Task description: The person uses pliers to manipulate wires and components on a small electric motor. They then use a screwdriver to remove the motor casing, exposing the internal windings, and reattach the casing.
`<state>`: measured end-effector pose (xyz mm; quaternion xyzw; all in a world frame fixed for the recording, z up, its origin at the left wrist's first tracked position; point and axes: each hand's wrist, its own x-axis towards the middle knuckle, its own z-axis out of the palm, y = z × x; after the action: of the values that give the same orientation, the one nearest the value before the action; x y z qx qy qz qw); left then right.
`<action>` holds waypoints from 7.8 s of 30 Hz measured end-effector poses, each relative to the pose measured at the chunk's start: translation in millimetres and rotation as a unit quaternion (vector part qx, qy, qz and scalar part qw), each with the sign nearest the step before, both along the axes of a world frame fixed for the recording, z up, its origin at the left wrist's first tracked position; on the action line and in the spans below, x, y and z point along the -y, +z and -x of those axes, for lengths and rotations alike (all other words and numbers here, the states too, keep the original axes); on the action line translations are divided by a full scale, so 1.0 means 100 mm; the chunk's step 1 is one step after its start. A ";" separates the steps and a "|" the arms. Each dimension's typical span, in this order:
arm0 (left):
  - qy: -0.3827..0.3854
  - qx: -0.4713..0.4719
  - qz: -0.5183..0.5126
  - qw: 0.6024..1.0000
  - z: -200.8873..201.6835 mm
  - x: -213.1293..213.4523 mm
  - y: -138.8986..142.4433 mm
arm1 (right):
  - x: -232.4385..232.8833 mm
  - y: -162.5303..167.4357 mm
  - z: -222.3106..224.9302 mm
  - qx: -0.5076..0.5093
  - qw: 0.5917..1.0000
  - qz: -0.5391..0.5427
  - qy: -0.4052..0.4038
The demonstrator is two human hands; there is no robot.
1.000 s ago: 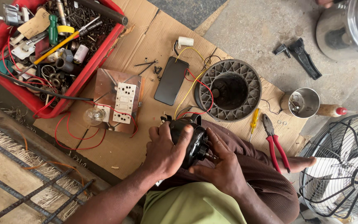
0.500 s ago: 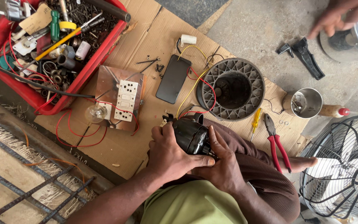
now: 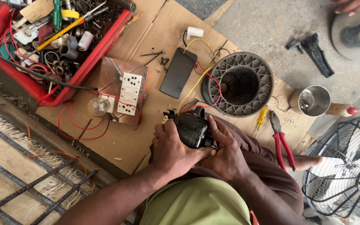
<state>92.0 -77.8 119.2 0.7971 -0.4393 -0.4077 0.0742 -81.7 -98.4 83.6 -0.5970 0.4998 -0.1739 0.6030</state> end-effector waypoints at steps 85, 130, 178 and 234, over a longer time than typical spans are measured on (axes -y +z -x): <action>-0.111 -0.056 -0.047 0.991 -0.24 -0.12 0.04 | -0.28 0.19 -0.13 -0.085 0.994 0.058 -0.028; -0.030 -0.035 0.305 0.951 -0.20 -0.47 -0.21 | -0.89 -0.23 1.22 -0.011 0.940 -0.264 -0.217; 0.330 -0.667 -0.156 0.649 -0.75 0.17 -0.09 | 0.23 0.87 0.52 -0.036 0.977 -0.198 -0.072; -0.053 -0.113 0.311 0.942 -0.14 -0.57 -0.21 | -1.01 -0.44 1.20 0.149 0.969 -0.124 -0.156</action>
<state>105.8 -21.1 98.5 0.6585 -0.5746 -0.3417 0.3455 -201.5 2.1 39.8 -0.3999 0.5086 -0.2893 0.7055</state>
